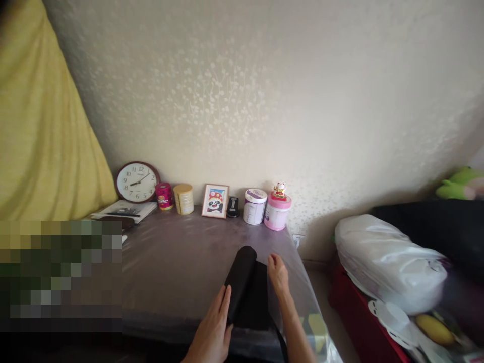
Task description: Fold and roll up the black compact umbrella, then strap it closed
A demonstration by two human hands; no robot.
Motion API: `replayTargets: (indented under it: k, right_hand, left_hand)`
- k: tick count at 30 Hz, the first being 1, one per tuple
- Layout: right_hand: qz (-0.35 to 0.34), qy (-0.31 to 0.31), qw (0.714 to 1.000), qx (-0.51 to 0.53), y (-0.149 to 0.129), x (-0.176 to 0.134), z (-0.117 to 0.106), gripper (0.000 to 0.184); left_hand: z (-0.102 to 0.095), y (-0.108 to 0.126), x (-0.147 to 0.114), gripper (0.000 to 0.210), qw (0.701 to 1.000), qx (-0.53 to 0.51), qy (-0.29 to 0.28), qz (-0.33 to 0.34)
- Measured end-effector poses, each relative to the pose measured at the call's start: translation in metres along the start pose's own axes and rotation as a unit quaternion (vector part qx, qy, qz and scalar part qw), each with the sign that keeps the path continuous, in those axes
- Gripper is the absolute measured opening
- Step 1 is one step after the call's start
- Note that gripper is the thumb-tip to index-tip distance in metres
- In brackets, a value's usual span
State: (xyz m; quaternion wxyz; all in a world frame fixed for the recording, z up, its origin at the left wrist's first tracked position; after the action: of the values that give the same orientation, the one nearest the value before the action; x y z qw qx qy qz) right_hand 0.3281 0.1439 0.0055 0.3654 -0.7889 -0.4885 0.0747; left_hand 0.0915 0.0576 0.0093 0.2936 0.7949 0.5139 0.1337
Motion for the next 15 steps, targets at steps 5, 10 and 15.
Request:
replayTargets:
  k: [5, 10, 15]
  right_hand:
    - [0.071, -0.089, 0.986, 0.126, 0.026, -0.03, -0.01, 0.041]
    - [0.099, -0.125, 0.971, 0.176, 0.014, -0.056, -0.012, 0.04]
    - [0.096, -0.152, 0.971, 0.161, 0.007, -0.064, -0.01, 0.046]
  left_hand:
    - [0.0, -0.004, -0.003, 0.079, 1.0, -0.019, 0.015, 0.007]
    - [-0.001, -0.006, -0.002, 0.081, 0.999, -0.008, 0.032, 0.017]
    - [-0.001, -0.007, -0.002, 0.08, 0.999, -0.004, 0.031, 0.02]
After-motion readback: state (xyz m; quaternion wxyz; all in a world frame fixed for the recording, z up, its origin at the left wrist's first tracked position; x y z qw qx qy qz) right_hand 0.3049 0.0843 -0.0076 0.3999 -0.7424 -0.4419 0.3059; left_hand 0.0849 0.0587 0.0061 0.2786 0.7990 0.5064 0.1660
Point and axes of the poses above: each hand's wrist, its own x-axis towards the middle knuckle, its own z-axis out of the palm, y = z × x, the point moved 6 cm from there along x, towards the middle knuckle, and after that the axes turned 7 degrees about -x, right-handed, at the moved point
